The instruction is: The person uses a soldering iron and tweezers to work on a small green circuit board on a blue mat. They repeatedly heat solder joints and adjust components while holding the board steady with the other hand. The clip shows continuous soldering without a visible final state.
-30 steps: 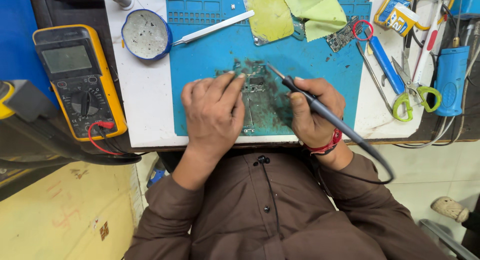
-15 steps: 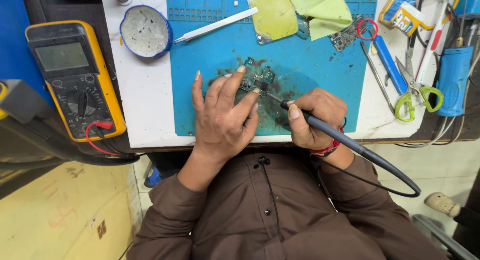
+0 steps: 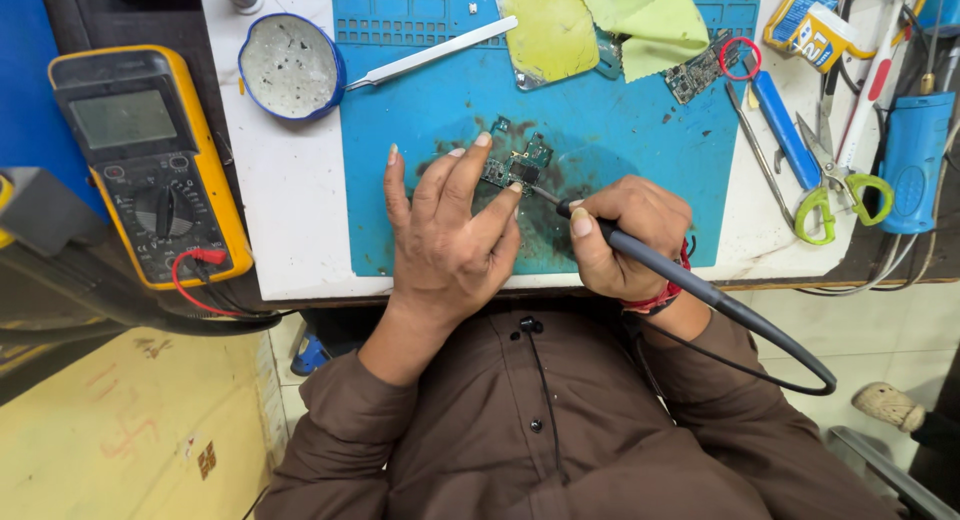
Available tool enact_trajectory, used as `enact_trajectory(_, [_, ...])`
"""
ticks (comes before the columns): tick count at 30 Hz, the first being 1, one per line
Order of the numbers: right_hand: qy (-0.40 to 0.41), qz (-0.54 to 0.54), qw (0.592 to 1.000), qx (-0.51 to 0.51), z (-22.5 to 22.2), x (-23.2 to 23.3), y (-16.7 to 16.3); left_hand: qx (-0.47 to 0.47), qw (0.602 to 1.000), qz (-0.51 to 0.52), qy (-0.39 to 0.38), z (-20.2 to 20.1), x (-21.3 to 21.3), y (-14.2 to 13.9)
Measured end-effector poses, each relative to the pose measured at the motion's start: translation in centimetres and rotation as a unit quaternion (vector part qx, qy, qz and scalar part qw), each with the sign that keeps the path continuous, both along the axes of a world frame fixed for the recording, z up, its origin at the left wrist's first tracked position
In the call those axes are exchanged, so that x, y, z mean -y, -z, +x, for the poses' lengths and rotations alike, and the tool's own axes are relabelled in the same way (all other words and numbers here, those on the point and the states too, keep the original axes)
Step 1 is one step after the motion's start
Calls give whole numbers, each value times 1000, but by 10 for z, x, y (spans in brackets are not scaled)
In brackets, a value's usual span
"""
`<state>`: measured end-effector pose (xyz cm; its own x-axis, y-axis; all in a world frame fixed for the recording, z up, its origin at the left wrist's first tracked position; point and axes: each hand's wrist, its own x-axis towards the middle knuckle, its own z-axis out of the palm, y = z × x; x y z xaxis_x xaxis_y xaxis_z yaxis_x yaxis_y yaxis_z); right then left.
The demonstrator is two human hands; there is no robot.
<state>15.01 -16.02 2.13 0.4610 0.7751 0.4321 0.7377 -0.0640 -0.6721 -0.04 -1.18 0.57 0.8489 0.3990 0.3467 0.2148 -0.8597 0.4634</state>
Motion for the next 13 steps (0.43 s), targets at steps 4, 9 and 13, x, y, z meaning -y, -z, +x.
enact_trajectory(4, [2, 3, 1000, -4, -1, 1, 1, -2, 1000, 0, 1, -3, 2, 2])
enact_trajectory(9, [-2, -3, 1000, 2, 1, 1, 1, 0, 1000, 2, -4, 0, 0, 2])
enact_trajectory(13, [1, 6, 1000, 6, 1, 1, 5, 0, 1000, 2, -4, 0, 1, 3])
